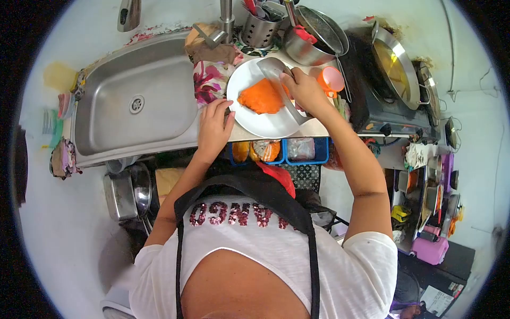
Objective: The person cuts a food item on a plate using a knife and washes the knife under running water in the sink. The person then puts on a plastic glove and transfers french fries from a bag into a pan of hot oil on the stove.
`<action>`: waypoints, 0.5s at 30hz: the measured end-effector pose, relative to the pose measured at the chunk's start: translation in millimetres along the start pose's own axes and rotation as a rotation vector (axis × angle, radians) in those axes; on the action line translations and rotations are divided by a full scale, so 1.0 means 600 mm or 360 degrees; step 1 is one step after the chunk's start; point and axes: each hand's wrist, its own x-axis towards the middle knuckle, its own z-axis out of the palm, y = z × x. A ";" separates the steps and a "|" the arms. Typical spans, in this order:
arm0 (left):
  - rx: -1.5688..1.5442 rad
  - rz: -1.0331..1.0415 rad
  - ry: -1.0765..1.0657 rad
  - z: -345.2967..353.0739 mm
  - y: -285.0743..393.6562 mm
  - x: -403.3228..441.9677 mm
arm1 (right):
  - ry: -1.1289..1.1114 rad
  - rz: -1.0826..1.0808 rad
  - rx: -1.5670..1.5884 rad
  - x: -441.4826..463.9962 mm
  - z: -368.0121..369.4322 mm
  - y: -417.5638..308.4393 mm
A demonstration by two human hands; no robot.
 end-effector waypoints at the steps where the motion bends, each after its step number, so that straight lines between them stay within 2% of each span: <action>1: -0.0017 -0.0002 0.0009 0.000 0.000 0.000 | -0.0012 -0.0006 -0.0043 0.004 0.001 0.007; 15: -0.0025 0.0010 0.0004 -0.003 0.001 0.000 | 0.0072 -0.0002 -0.0153 0.006 0.012 0.004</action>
